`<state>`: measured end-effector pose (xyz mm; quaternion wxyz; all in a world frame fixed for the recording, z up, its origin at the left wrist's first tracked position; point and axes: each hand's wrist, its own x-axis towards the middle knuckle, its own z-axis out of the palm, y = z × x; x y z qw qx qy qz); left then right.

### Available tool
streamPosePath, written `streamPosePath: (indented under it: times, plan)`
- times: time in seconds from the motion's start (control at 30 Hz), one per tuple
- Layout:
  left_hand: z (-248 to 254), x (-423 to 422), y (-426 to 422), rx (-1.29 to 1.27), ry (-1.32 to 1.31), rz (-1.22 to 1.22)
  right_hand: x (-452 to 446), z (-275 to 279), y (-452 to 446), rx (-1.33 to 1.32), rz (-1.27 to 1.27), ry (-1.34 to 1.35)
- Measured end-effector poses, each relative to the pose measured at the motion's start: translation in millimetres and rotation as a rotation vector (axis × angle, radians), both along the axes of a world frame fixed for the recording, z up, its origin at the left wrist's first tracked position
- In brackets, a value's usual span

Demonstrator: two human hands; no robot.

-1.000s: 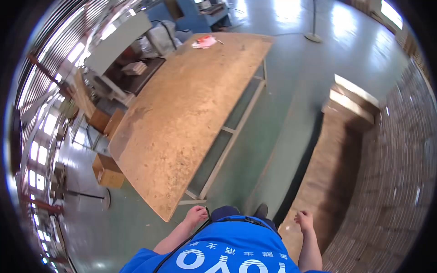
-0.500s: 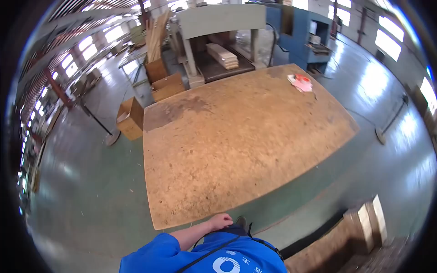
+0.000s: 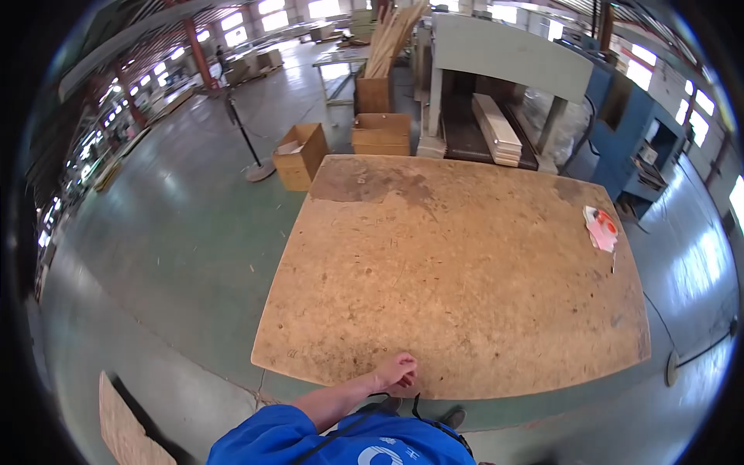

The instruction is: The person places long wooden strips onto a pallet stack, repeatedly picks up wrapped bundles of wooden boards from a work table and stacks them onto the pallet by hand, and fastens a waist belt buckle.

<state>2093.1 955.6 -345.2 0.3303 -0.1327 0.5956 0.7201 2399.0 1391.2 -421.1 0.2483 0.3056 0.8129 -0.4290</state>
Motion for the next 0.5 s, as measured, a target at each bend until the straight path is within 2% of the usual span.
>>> streamPosePath:
  times: [0.07, 0.2, 0.3, 0.4, 0.5]
  plan:
    - [1.0, 2.4, 5.3, -0.029, -0.009, 0.061, -37.5, 6.2, 19.4, -0.110, -0.069, 0.060]
    - [-0.8, 7.9, 17.4, -0.151, 0.052, 0.158, -103.3, 8.3, 63.2, -0.076, -0.098, 0.198]
    - [-4.1, 9.3, 28.6, -0.223, 0.019, 0.282, -133.5, 21.9, 85.9, -0.130, -0.129, 0.188]
    - [0.6, 16.4, 44.7, -0.263, 0.025, 0.431, -158.9, 45.0, 98.4, -0.325, -0.355, 0.040]
    - [-15.3, 23.5, 56.0, -0.332, 0.129, 0.533, -175.4, 46.2, 112.2, -0.317, -0.318, 0.082]
